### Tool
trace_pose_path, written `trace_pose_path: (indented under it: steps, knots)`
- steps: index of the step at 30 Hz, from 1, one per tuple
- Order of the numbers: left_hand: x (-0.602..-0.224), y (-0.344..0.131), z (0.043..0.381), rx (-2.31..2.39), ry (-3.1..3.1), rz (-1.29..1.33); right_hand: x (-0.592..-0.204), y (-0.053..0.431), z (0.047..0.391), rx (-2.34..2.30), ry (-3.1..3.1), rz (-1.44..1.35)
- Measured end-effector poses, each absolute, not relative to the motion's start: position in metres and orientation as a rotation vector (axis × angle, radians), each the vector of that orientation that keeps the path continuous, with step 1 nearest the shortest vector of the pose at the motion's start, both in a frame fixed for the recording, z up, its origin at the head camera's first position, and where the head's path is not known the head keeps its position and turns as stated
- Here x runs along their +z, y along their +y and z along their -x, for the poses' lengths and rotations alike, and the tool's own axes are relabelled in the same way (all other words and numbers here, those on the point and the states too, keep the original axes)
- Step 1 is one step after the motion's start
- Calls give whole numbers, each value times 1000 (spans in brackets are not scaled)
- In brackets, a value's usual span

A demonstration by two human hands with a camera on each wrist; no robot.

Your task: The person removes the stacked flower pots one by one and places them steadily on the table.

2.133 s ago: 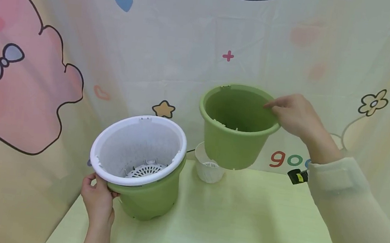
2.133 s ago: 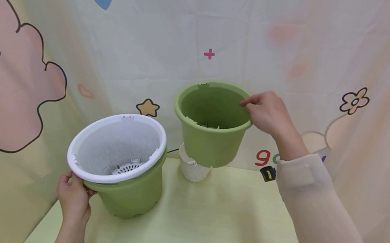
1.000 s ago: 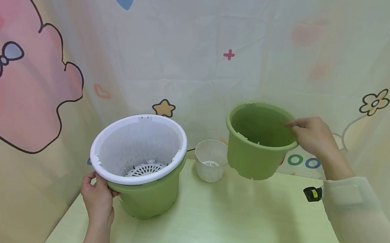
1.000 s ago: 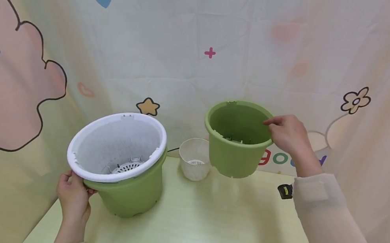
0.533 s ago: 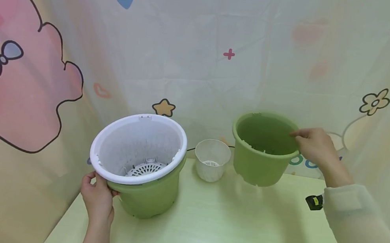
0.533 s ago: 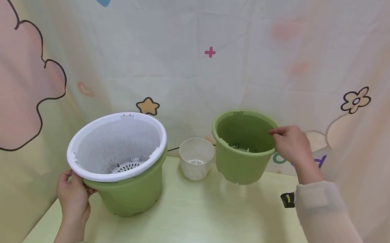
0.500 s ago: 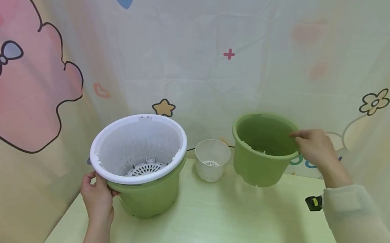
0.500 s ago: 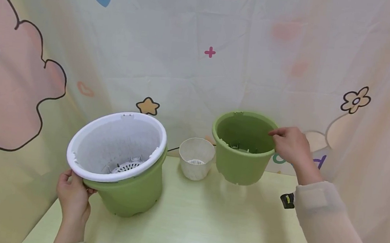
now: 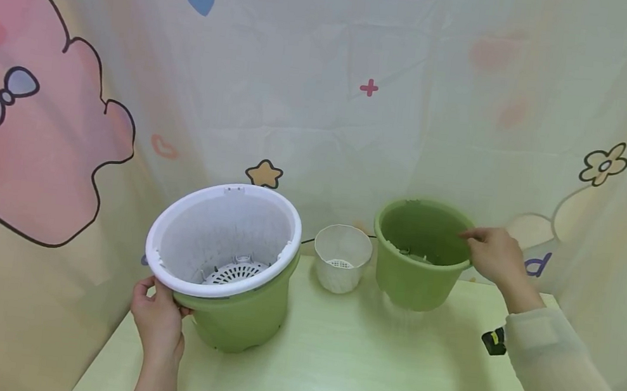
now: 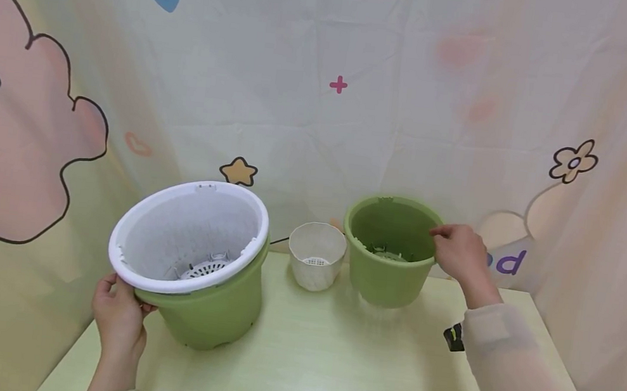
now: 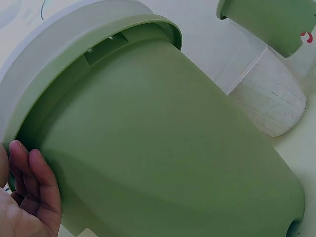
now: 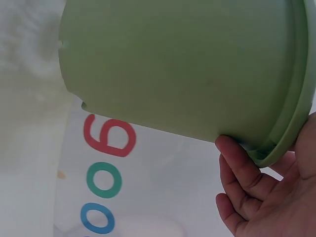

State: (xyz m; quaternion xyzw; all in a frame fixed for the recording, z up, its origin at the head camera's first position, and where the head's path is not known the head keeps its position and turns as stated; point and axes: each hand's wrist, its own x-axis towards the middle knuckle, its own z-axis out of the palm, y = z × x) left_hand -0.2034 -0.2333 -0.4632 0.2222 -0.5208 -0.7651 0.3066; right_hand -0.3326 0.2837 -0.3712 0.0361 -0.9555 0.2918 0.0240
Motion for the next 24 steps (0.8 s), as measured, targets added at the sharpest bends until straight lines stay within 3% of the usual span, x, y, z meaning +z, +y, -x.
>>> trace_pose_path:
  steps: [24]
  knots:
    - [-466, -234, 205, -2020, -1366, -603, -417, 273, 336, 980, -2913, -31]
